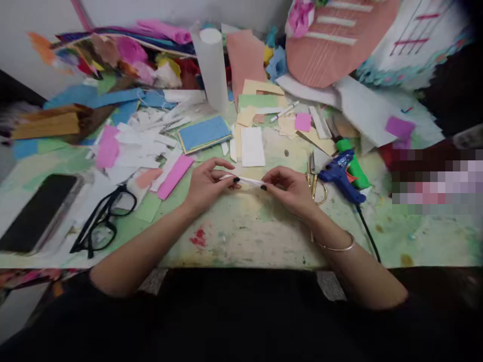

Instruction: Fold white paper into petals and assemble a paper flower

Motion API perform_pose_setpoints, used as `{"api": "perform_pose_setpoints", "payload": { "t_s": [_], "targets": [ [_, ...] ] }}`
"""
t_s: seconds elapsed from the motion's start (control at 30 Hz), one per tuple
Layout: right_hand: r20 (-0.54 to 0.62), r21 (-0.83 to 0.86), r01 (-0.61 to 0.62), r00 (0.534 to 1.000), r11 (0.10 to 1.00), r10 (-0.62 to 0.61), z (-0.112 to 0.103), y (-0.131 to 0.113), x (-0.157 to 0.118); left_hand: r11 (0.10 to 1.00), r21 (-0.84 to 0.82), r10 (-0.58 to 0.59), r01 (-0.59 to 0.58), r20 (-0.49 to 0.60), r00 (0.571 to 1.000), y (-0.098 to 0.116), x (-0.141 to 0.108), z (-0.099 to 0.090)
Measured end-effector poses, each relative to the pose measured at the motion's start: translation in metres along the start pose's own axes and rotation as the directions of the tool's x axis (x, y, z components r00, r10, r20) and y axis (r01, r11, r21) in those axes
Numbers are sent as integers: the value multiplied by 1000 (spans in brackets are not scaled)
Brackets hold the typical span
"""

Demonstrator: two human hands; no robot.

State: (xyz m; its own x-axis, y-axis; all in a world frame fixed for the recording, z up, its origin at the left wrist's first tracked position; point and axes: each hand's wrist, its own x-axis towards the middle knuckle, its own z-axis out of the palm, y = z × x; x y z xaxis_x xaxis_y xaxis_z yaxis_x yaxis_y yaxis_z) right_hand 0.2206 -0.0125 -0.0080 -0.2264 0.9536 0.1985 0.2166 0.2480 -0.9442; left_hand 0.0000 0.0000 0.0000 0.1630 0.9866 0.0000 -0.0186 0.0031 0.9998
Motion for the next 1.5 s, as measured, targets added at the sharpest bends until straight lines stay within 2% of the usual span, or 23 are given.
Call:
{"api": "perform_pose_setpoints", "payload": {
  "t_s": [0.27,0.37,0.5,0.67,0.77,0.93,1.1,1.2,1.27,1.4,1.5],
  "targets": [
    [-30,-34,9,1000,999,-10,-3,6,0,999,-36,-32,34,63,998,-3,2,-3],
    [-18,-174,69,997,982,-73,-4,6,1,998,-45,-47,51,78,996,-2,1,-4],
    [64,-347,178,984,921,-166,-6,2,2,999,27,-37,35,90,995,-3,1,-5],
    [66,-428,188,982,884,-176,-6,1,1,990,143,-12,0,87,996,-4,0,-5],
    [92,-395,164,986,904,-139,-5,1,-1,981,181,43,-63,114,993,-5,-2,-4],
    [147,-234,97,987,967,-64,-4,-1,-3,963,229,102,-140,169,980,-6,-4,-3],
    [138,-71,5,990,997,5,-3,-2,-2,968,184,136,-174,201,970,-5,-4,-2],
    [123,-12,-11,992,1000,12,-2,-3,-3,974,150,134,-168,213,968,-4,-5,-2],
    [117,-21,15,993,1000,-12,-2,-3,-4,981,123,119,-149,221,968,-3,-6,0],
    [139,-154,138,983,978,-117,0,-7,-6,991,99,72,-95,216,974,-2,-7,5],
    [153,-209,204,973,957,-174,2,-10,-7,983,137,89,-119,208,974,-4,-8,9]
  ]
}}
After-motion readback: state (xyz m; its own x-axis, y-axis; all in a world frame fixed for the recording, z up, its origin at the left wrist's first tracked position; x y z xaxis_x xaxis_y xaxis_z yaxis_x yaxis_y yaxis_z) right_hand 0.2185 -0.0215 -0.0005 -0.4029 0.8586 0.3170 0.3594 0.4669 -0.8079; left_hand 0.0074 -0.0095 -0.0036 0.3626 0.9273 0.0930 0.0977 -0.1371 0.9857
